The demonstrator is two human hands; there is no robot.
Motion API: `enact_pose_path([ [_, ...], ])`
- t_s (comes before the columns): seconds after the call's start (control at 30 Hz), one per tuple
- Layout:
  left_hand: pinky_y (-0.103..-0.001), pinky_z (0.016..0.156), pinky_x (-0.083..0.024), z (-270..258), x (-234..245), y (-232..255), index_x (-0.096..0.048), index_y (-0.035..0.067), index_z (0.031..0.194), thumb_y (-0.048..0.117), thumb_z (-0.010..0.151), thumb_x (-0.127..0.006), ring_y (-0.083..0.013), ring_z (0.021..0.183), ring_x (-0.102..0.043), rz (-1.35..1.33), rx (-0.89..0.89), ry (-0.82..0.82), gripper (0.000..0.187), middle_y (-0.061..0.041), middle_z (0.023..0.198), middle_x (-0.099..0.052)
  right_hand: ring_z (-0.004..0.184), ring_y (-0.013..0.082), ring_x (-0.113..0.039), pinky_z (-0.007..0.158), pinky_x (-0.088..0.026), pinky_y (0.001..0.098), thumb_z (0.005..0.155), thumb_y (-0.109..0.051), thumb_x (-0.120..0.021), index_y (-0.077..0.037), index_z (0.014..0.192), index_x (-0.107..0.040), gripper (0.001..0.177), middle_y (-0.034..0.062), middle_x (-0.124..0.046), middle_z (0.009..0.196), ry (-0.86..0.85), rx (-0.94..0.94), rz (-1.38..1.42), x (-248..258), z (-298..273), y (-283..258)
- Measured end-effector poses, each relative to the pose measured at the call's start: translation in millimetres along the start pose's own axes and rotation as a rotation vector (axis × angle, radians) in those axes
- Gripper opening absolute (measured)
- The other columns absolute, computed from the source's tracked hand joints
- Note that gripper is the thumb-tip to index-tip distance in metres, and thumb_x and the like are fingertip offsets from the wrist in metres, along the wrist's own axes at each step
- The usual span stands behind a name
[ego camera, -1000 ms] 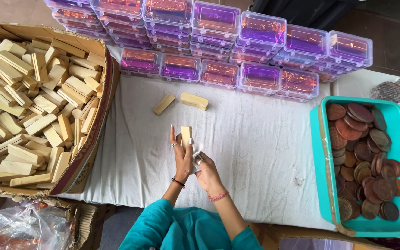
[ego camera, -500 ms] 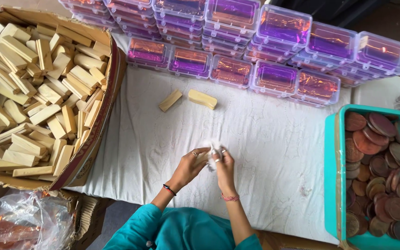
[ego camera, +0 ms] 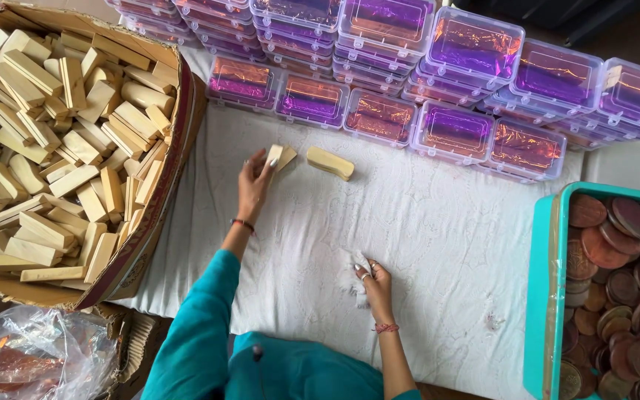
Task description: The recorder is cleaning wooden blocks with a cloth and then wrapping items in foil and placing them into clear plastic containers.
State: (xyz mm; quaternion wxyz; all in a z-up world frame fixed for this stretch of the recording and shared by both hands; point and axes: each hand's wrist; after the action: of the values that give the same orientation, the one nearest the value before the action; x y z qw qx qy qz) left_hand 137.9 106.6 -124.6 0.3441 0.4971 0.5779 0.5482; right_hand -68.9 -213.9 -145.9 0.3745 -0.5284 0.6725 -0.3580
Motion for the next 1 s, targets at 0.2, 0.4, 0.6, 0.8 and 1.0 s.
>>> enact_pose_path([
  [0.2, -0.041, 0.094, -0.054, 25.8, -8.7, 23.9, -0.068, 0.000, 0.127, 0.012, 0.084, -0.080, -0.0321, 0.107, -0.067, 0.521, -0.397, -0.070, 0.046, -0.019, 0.118, -0.073, 0.047, -0.0010, -0.031, 0.041, -0.024, 0.0201, 0.093, -0.010, -0.070, 0.004, 0.120, -0.073, 0.030, -0.0051, -0.058, 0.067, 0.056, -0.065, -0.127, -0.4, -2.6, -2.8],
  [0.4, -0.045, 0.098, -0.051, 24.8, -13.6, 8.5, -0.071, 0.002, 0.124, 0.009, 0.085, -0.078, -0.0382, 0.108, -0.064, 0.691, -0.473, -0.074, 0.041, -0.018, 0.116, -0.073, 0.075, -0.0017, -0.063, 0.067, -0.051, 0.0151, 0.095, -0.004, -0.067, 0.007, 0.123, -0.068, 0.031, -0.0005, -0.074, 0.094, -0.005, 0.039, -0.011, 1.0, 1.8, 6.3],
  [0.6, -0.044, 0.097, -0.051, 25.5, -15.5, 5.2, -0.070, 0.001, 0.124, 0.010, 0.085, -0.078, -0.0384, 0.108, -0.064, 0.691, -0.393, -0.039, 0.040, -0.019, 0.115, -0.073, 0.073, 0.0008, -0.061, 0.064, -0.049, 0.0169, 0.095, -0.004, -0.067, 0.007, 0.120, -0.071, 0.028, 0.0015, -0.074, 0.092, 0.000, 0.042, -0.043, 2.8, 1.6, 6.6],
  [0.8, -0.047, 0.110, -0.043, 17.9, -20.2, 7.3, -0.054, 0.005, 0.141, 0.017, 0.085, -0.080, -0.0402, 0.128, -0.053, 0.738, -0.333, -0.040, 0.063, -0.022, 0.141, -0.056, 0.068, 0.0038, -0.061, 0.060, -0.048, 0.0203, 0.093, -0.006, -0.068, 0.003, 0.119, -0.072, 0.028, 0.0026, -0.075, 0.086, 0.051, -0.037, -0.104, -4.7, -3.2, -9.6],
  [1.0, -0.062, 0.126, -0.016, -77.0, -17.1, -32.6, -0.020, 0.001, 0.163, 0.022, 0.091, -0.074, -0.0468, 0.154, -0.020, 0.754, -0.442, 0.109, 0.092, -0.030, 0.167, -0.013, 0.072, 0.0027, -0.057, 0.063, -0.047, 0.0201, 0.095, -0.008, -0.067, 0.006, 0.118, -0.072, 0.027, 0.0008, -0.073, 0.089, 0.014, 0.039, -0.068, 1.0, 1.1, 5.3],
])
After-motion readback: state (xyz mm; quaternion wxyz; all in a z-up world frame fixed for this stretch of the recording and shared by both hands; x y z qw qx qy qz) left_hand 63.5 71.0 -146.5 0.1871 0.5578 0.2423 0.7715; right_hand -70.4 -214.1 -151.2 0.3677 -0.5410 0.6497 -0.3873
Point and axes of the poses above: each hand's wrist, its own z-axis towards the middle knuckle, its own x-axis out of the back of the hand, y = z × x
